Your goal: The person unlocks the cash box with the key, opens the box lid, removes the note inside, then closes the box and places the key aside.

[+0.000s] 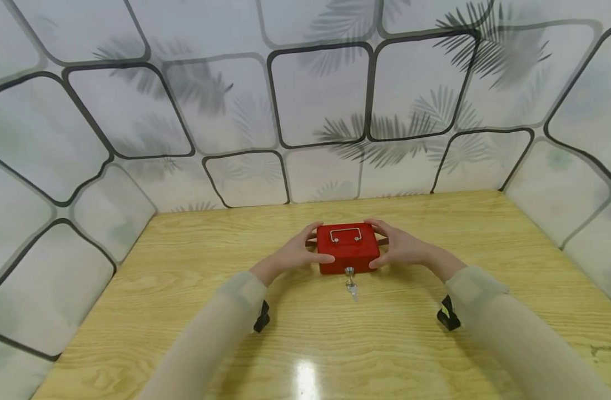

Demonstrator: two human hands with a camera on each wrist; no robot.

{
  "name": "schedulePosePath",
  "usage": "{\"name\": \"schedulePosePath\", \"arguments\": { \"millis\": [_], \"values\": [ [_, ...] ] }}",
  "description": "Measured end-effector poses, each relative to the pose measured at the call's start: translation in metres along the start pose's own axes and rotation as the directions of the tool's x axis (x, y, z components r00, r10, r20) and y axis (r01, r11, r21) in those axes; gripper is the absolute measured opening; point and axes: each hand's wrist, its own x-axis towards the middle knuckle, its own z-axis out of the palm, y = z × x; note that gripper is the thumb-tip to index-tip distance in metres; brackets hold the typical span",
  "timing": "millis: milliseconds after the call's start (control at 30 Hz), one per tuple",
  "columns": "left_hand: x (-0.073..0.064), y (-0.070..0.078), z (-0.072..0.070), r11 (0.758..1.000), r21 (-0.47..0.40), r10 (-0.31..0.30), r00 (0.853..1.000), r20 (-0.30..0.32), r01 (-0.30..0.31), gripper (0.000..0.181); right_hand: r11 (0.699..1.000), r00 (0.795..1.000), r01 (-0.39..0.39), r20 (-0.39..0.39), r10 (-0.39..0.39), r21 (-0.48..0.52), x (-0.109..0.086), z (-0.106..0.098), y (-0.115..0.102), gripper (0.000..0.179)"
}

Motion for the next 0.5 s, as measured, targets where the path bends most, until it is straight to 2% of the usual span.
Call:
{"name": "schedulePosePath", "arguments": {
  "millis": [333,500],
  "values": [
    [0.000,0.003,-0.002,1.000,0.004,-0.006,1.000,0.017,0.006,0.095,0.996,1.000,-0.016,-0.022,0.014,-0.083,-0.001,0.001,-0.004,0.106],
    [0.000,0.004,-0.001,1.000,0.015,-0.009,1.000,0.021,0.009,0.094,0.983,0.995,-0.039,-0.098,0.022,-0.178,-0.010,0.001,-0.010,0.103]
  ]
}}
